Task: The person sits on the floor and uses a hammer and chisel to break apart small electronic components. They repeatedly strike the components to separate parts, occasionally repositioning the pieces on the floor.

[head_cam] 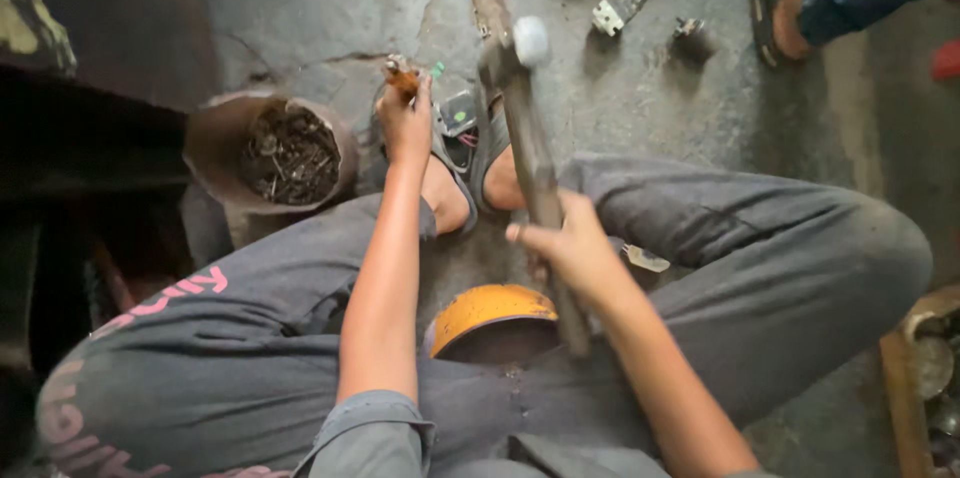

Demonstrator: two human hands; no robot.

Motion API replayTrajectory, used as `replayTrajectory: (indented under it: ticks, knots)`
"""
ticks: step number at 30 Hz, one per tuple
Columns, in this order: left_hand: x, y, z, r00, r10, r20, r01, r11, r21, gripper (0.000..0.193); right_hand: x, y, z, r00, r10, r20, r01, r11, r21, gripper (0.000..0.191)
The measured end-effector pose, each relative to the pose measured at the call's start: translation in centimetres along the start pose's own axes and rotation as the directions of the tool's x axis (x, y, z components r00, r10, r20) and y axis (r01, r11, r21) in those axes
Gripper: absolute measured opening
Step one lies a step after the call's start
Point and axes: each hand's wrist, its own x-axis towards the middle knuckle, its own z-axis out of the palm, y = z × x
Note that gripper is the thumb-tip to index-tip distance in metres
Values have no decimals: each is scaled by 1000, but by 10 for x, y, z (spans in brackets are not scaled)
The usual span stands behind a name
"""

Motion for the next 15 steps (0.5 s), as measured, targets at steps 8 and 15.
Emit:
replayTrajectory:
  ticks: [8,15]
  knots:
    - [26,3,2,995,-77,-65,71,995,-76,21,28,40,-15,999,18,-34,-15,997,79,27]
    - [26,-4,-2,999,-47,-20,48,996,73,18,29,42,-11,988,-147,-55,135,974,-181,41]
